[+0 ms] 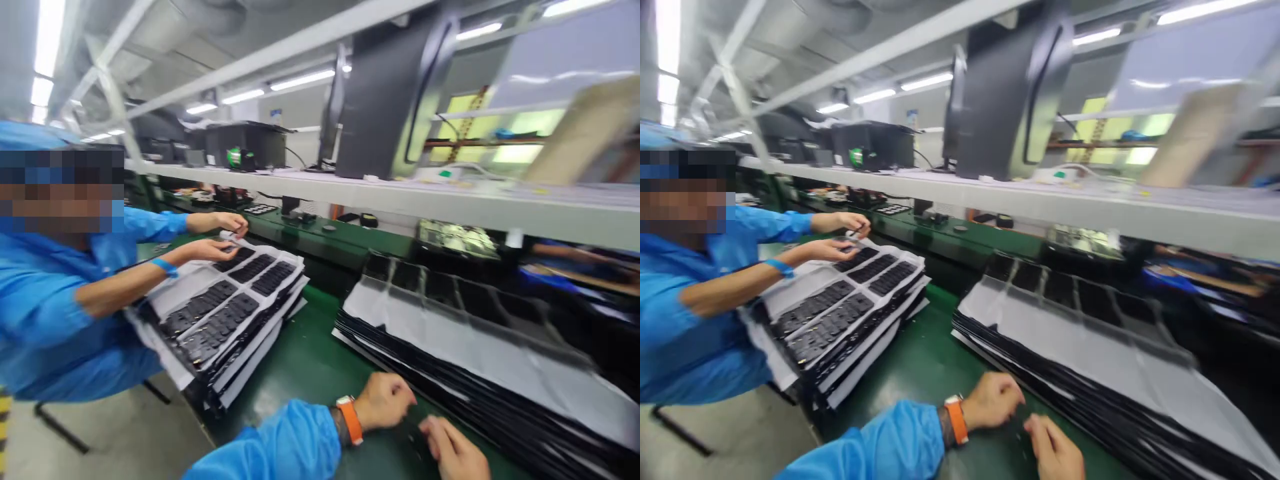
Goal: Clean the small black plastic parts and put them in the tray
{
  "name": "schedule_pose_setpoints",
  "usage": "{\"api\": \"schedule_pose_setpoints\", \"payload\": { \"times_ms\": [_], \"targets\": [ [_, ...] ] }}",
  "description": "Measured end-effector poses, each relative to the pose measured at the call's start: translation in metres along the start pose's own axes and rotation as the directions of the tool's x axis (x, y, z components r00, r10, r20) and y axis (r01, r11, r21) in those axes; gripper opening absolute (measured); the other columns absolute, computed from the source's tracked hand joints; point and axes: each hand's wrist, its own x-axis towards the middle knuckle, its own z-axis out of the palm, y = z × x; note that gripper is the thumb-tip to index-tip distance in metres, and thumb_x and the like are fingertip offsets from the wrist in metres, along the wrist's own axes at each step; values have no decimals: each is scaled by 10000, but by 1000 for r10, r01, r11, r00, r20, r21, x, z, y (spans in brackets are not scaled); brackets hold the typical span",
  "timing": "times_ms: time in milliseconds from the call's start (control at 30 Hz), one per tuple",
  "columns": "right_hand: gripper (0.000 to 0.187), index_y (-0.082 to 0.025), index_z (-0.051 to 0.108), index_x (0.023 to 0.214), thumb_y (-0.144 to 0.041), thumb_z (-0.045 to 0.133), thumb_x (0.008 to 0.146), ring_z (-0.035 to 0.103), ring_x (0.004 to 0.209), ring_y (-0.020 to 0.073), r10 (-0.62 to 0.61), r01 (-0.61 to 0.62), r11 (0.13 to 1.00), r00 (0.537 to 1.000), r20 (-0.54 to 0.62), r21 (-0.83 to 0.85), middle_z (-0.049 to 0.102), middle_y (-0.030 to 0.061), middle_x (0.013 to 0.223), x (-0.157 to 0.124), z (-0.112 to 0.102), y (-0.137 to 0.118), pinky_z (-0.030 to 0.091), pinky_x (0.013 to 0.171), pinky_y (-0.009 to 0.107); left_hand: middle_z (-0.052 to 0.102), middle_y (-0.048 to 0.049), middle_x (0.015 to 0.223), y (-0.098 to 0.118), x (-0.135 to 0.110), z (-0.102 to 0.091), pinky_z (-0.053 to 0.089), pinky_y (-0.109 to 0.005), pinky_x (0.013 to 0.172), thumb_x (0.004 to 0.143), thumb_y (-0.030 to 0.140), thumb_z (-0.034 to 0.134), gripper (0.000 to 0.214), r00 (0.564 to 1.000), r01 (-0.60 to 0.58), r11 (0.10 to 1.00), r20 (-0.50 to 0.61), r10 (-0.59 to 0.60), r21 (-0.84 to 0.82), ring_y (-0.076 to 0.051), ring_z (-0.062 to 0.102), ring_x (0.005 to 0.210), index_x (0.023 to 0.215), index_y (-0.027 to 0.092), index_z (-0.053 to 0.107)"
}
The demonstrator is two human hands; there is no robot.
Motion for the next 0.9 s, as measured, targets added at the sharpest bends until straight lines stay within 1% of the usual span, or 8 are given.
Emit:
{"api": "schedule_pose_setpoints", "payload": {
  "times_ms": [33, 67, 100, 200, 300, 467, 667, 900],
  "targets": [
    [732, -164, 647, 603, -886, 579, 708, 422, 471, 143, 31, -32, 998, 999, 10, 45, 448, 38, 497, 1, -2, -5, 356, 455, 260, 491, 13, 552, -3, 3, 0, 348, -224, 452, 785, 342, 470, 227, 1000, 26, 999, 18, -26, -26, -104, 453, 477, 752, 167, 611],
    [786, -155, 627, 592, -935, 563, 667, 378, 455, 130, 60, -58, 993, 998, -22, 102, 407, 24, 477, 3, -4, -9, 312, 441, 261, 469, 22, 549, -5, 7, 0, 354, -225, 452, 795, 377, 465, 239, 999, 42, 998, 33, -41, -49, -101, 436, 467, 748, 171, 576],
    [820, -156, 608, 590, -969, 524, 659, 349, 454, 119, 80, -73, 991, 995, -56, 115, 381, 11, 475, 6, -4, -10, 290, 443, 257, 442, 33, 545, -8, 10, 0, 367, -223, 463, 816, 426, 459, 267, 998, 46, 997, 43, -43, -65, -97, 425, 466, 742, 180, 533],
    [844, -160, 577, 603, -987, 437, 698, 315, 457, 108, 129, -113, 986, 983, -129, 124, 346, -8, 476, 15, -5, -4, 258, 456, 252, 407, 45, 523, -12, 18, -1, 349, -227, 474, 843, 614, 442, 436, 998, 20, 997, 68, -15, -77, -91, 423, 451, 683, 210, 408],
    [815, -166, 565, 617, -961, 433, 735, 296, 447, 103, 141, -126, 985, 982, -128, 121, 338, -18, 468, 17, -5, 5, 234, 456, 250, 407, 43, 501, -13, 20, -2, 336, -237, 480, 838, 707, 431, 525, 996, 0, 998, 87, 5, -55, -94, 435, 436, 654, 219, 373],
    [741, -171, 571, 634, -883, 454, 799, 322, 456, 109, 103, -98, 992, 992, -67, 79, 365, -19, 474, 16, -5, 9, 260, 470, 252, 468, 26, 529, -12, 17, -2, 371, -250, 503, 831, 699, 443, 516, 992, -18, 1000, 124, 17, 10, -108, 483, 454, 651, 218, 395],
    [613, -166, 611, 633, -733, 520, 848, 392, 498, 128, 36, -36, 999, 999, -6, -27, 422, -9, 495, 14, -6, 7, 298, 522, 263, 523, 7, 557, -8, 13, -3, 410, -263, 551, 846, 645, 453, 476, 986, -51, 995, 160, 37, 82, -124, 526, 496, 649, 212, 433],
    [553, -163, 616, 633, -639, 491, 888, 429, 554, 138, -27, 31, 994, 999, 38, -105, 493, 10, 557, 12, -5, 2, 314, 569, 270, 535, 1, 550, -5, 11, -4, 409, -266, 583, 880, 607, 428, 467, 986, -80, 988, 157, 59, 132, -126, 524, 510, 641, 207, 447]
  ]
}}
